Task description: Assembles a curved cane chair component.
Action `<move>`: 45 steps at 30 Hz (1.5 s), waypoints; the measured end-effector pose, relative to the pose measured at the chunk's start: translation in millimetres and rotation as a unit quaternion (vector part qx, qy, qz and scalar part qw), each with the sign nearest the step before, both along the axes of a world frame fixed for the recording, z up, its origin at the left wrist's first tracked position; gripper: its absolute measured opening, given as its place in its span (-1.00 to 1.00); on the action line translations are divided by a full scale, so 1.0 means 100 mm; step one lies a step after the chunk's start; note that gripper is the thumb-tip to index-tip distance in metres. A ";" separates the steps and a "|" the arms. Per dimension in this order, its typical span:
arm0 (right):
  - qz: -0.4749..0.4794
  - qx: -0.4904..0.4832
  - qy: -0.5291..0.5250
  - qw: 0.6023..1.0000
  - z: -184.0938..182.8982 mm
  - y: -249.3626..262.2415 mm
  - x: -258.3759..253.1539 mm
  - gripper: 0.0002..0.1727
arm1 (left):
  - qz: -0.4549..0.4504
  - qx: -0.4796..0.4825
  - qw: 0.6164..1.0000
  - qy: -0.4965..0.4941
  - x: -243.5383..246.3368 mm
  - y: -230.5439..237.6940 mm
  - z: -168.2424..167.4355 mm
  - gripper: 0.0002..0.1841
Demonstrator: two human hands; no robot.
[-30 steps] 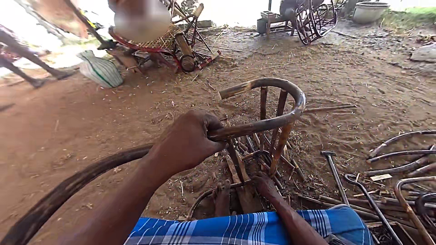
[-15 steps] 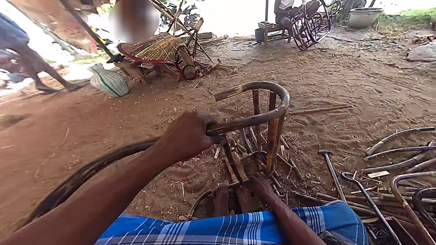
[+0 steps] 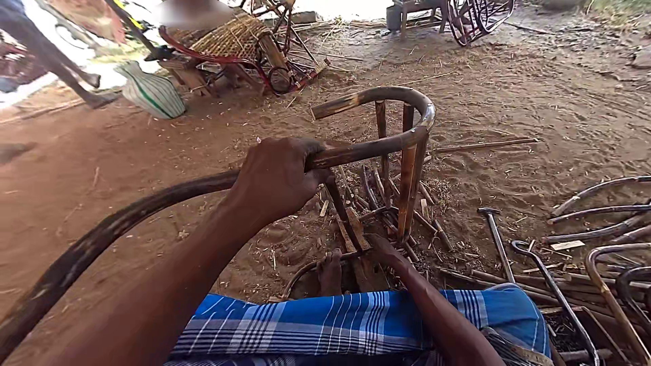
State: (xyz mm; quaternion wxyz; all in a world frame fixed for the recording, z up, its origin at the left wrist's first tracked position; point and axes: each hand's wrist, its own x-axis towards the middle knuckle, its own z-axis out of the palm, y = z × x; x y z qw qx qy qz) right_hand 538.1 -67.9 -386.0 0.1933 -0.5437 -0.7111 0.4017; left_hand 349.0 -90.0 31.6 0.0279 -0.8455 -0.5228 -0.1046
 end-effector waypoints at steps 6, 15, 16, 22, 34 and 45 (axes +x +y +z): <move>0.004 -0.019 -0.073 0.997 -0.18 0.08 -0.30 -0.55 | 0.002 -0.010 0.998 -0.055 -0.10 0.09 -0.03 -0.75; -0.017 0.002 -0.048 0.999 -0.21 -0.01 -0.27 -0.71 | -0.074 -0.010 0.995 -0.064 -0.15 0.21 -0.05 -0.73; -0.017 0.006 -0.048 0.999 -0.23 -0.02 -0.26 -0.71 | -0.083 -0.013 0.995 -0.060 -0.12 0.20 -0.05 -0.75; -0.022 0.019 -0.057 0.998 -0.27 0.01 -0.27 -0.69 | -0.083 0.004 0.996 -0.030 -0.03 0.18 -0.07 -0.75; -0.063 -0.005 -0.053 0.997 -0.25 -0.01 -0.34 -0.74 | -0.036 0.027 0.999 0.018 -0.15 0.07 -0.09 -0.67; -0.046 -0.048 -0.020 0.998 -0.14 -0.09 -0.23 -0.52 | -0.071 0.030 0.997 0.030 -0.20 0.15 -0.11 -0.62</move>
